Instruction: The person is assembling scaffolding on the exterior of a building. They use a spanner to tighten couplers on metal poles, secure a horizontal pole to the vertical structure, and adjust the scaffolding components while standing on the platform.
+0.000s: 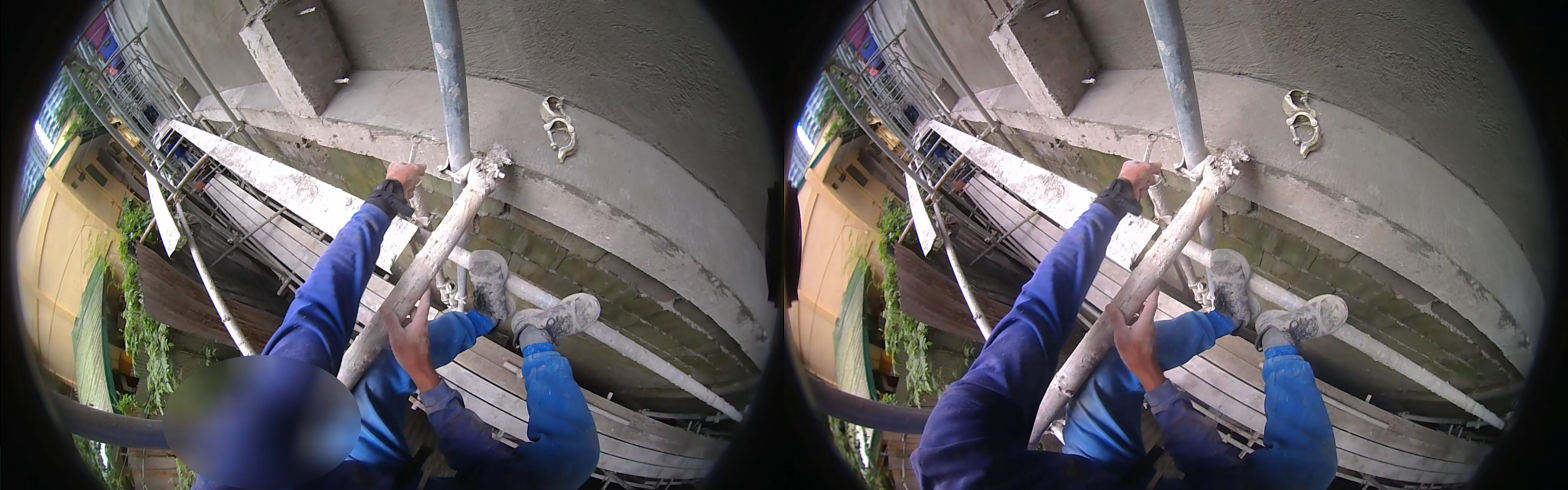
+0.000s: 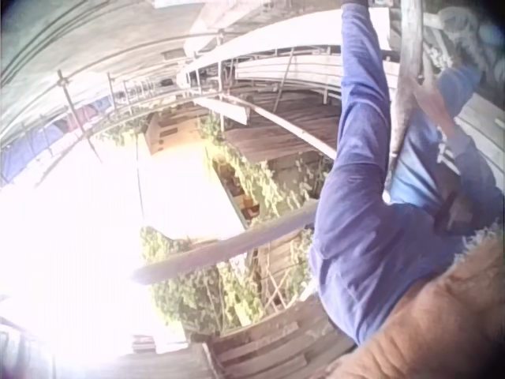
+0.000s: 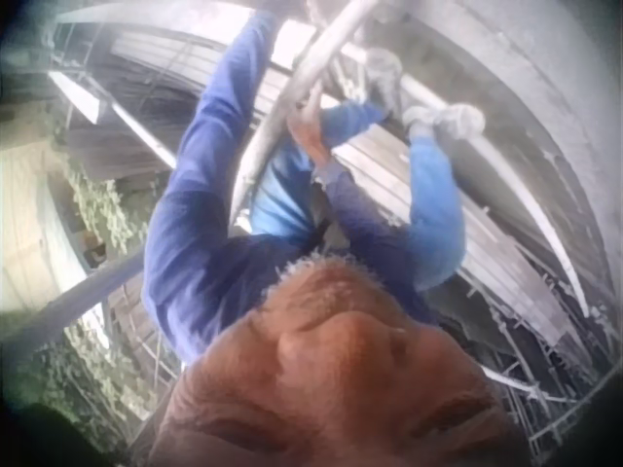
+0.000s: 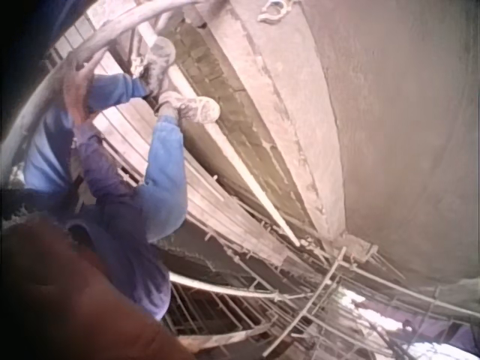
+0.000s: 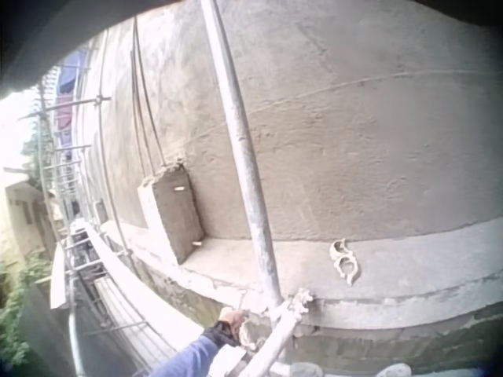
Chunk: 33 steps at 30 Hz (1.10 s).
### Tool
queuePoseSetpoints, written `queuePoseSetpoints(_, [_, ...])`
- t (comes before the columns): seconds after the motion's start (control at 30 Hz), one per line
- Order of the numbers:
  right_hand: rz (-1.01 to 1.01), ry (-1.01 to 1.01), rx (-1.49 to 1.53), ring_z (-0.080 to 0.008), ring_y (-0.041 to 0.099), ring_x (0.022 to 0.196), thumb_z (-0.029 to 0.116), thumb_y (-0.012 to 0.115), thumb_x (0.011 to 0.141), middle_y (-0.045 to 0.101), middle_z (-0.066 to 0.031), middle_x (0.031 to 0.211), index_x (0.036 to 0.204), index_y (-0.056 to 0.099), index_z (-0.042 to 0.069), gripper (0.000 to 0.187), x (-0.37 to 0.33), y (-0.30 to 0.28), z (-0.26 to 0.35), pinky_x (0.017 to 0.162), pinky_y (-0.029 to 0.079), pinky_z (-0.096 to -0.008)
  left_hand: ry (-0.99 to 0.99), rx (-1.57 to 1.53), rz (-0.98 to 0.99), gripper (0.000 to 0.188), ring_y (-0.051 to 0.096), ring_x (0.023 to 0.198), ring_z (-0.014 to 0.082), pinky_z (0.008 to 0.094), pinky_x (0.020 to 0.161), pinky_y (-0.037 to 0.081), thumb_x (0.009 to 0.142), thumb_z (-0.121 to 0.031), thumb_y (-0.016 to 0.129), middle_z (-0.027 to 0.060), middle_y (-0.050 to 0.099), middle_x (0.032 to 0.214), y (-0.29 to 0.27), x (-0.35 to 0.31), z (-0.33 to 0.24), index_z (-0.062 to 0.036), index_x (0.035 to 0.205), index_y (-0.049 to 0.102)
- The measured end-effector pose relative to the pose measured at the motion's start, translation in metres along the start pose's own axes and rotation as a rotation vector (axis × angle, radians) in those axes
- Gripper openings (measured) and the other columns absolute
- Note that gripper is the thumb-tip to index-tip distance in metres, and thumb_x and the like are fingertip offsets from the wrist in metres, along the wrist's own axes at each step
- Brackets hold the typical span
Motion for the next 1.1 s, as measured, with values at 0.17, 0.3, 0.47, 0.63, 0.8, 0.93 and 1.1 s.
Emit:
queuePoseSetpoints(0.17, [0.037,0.144,0.072,-0.0195,0.059,0.097,0.011,0.064,0.089,0.056,-0.0192,0.113,0.148,0.002,-0.003,0.086,-0.002,-0.003,0.023,0.079,0.051,-0.03,-0.226,-0.195,0.236,0.035,0.023,0.039,0.0071,0.0271,0.035,0.02,0.09,-0.034,0.061,-0.0058,0.032,0.054,0.037,0.03,-0.007,-0.0129,0.067,0.046])
queuePoseSetpoints(0.3, [0.052,0.128,0.117,-0.0212,0.06,0.1,0.01,0.062,0.09,0.055,-0.0206,0.116,0.148,-0.002,-0.002,0.087,-0.001,-0.001,0.015,0.081,0.051,-0.0305,-0.226,-0.359,0.342,0.034,0.023,0.04,0.0066,0.0245,0.036,0.02,0.092,-0.034,0.061,-0.0053,0.036,0.058,0.037,0.035,0.006,-0.0137,0.069,0.046])
queuePoseSetpoints(0.47, [0.085,0.122,0.105,-0.0235,0.06,0.103,0.008,0.06,0.091,0.055,-0.022,0.117,0.148,-0.006,-0.001,0.088,0.001,-0.006,0.016,0.085,0.05,-0.032,-0.241,-0.521,0.399,0.029,0.025,0.043,0.0073,0.0249,0.037,0.02,0.093,-0.028,0.061,-0.0038,0.037,0.062,0.04,0.03,0.012,-0.0125,0.073,0.047])
queuePoseSetpoints(0.63, [0.079,0.08,0.133,-0.0243,0.059,0.104,0.006,0.058,0.091,0.054,-0.0226,0.118,0.148,-0.008,-0.001,0.087,0.0,-0.004,0.011,0.086,0.05,-0.0326,-0.121,-0.538,0.323,0.025,0.025,0.045,0.0078,0.0263,0.04,0.021,0.094,-0.025,0.061,-0.0033,0.037,0.063,0.04,0.042,0.022,-0.0107,0.076,0.049])
queuePoseSetpoints(0.8, [0.087,0.066,0.125,-0.0231,0.06,0.101,0.006,0.058,0.091,0.055,-0.0221,0.116,0.148,-0.007,-0.002,0.087,-0.002,0.0,0.011,0.084,0.051,-0.0319,-0.004,-0.674,0.346,0.025,0.024,0.045,0.0082,0.0263,0.042,0.022,0.093,-0.024,0.062,-0.0029,0.037,0.065,0.035,0.044,0.035,-0.0106,0.076,0.05])
queuePoseSetpoints(0.93, [0.025,0.077,0.124,-0.0293,0.064,0.093,0.014,0.065,0.088,0.054,-0.0295,0.114,0.147,0.0,-0.005,0.091,0.001,-0.007,0.009,0.076,0.053,-0.0348,-0.12,-0.531,0.41,0.025,0.022,0.046,0.0087,0.0267,0.042,0.02,0.092,-0.025,0.063,-0.0031,0.035,0.066,0.045,0.028,0.021,-0.0108,0.076,0.05])
queuePoseSetpoints(1.1, [0.046,0.059,0.153,-0.0284,0.063,0.092,0.012,0.065,0.088,0.054,-0.0284,0.114,0.147,-0.001,-0.005,0.09,-0.002,0.0,0.012,0.075,0.053,-0.0345,-0.17,-0.584,0.388,0.024,0.022,0.046,0.009,0.0269,0.043,0.018,0.091,-0.023,0.062,-0.0033,0.033,0.065,0.032,0.039,0.023,-0.0115,0.075,0.05])
Point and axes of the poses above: each hand's wrist, its own x-axis towards the middle knuckle, its own y-axis out of the palm, z = x × y, the point moved 1 cm from there along x, towards the middle knuckle
